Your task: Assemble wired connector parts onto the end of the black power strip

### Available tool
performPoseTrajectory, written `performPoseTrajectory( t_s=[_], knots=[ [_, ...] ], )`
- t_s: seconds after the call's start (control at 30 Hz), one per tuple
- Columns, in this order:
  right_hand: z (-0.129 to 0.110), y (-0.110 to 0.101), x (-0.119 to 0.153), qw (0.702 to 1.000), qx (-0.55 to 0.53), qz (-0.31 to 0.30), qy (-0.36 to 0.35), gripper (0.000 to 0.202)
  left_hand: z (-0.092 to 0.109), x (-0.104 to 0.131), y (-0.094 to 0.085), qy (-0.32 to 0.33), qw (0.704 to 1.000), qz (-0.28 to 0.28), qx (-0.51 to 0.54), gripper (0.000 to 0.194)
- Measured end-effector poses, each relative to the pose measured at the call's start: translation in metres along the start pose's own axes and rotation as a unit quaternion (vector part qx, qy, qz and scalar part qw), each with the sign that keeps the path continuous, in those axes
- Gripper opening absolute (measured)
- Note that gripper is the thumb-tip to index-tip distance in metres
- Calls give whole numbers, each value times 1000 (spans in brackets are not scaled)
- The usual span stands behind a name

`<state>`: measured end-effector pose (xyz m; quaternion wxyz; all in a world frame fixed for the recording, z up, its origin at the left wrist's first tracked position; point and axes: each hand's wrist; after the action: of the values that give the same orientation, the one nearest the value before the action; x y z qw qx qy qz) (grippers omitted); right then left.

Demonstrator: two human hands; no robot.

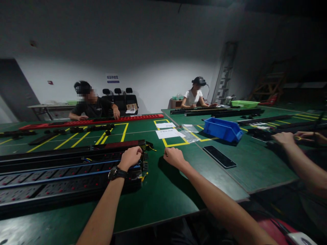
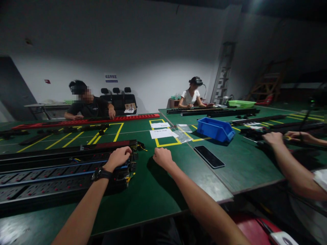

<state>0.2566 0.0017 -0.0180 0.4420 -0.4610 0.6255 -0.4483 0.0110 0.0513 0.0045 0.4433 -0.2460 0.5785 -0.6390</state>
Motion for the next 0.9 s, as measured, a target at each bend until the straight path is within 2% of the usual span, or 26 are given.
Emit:
performPoseTrajectory(
  t_s=[0.03, 0.1, 0.2, 0.23, 0.3, 0.43, 0.57, 0.63, 0.73, 0.8, 0.9],
  knots=[
    [-2, 1, 2, 999, -22, 10, -25, 28, 0, 0, 0, 1, 1000, 1, 1, 28],
    [-12, 4, 9, 989, -79, 15, -125, 39, 0, 0, 1, 5, 1000, 7, 0, 28],
    [-34, 9, 20, 948, -140, -4, -287, 45, 1, 1, 0, 13, 1000, 23, -4, 28],
    [-40, 10, 23, 937, -151, -3, -314, 41, 1, 1, -2, 16, 999, 29, -6, 28],
    [-46, 12, 23, 930, -181, 14, -321, 31, 2, 4, -6, 26, 999, 38, -6, 29],
    [-31, 15, 7, 935, -270, 29, -227, 15, 8, 13, -18, 59, 998, 10, 9, 25],
    [8, 16, -23, 933, -338, 59, -113, 19, 16, 25, -25, 56, 997, -61, 3, 24],
    [31, 15, -39, 924, -370, 80, -47, 25, 19, 28, -28, 50, 996, -75, -3, 25],
    [63, 15, -58, 895, -428, 116, 54, 27, 22, 29, -30, 51, 995, -90, -10, 28],
    [79, 18, -67, 882, -447, 111, 98, 24, 22, 29, -31, 52, 994, -97, -13, 28],
    [95, 25, -73, 898, -406, 83, 146, 21, 23, 29, -32, 46, 994, -94, -14, 28]
  ],
)
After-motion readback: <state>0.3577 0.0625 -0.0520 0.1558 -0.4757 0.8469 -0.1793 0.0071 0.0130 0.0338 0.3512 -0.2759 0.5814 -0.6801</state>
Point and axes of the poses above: each hand's wrist, its own x-axis away from the middle knuckle, its own y-axis out of the palm, z = x × y, and after that the axes turned 11 degrees about y, right-handed
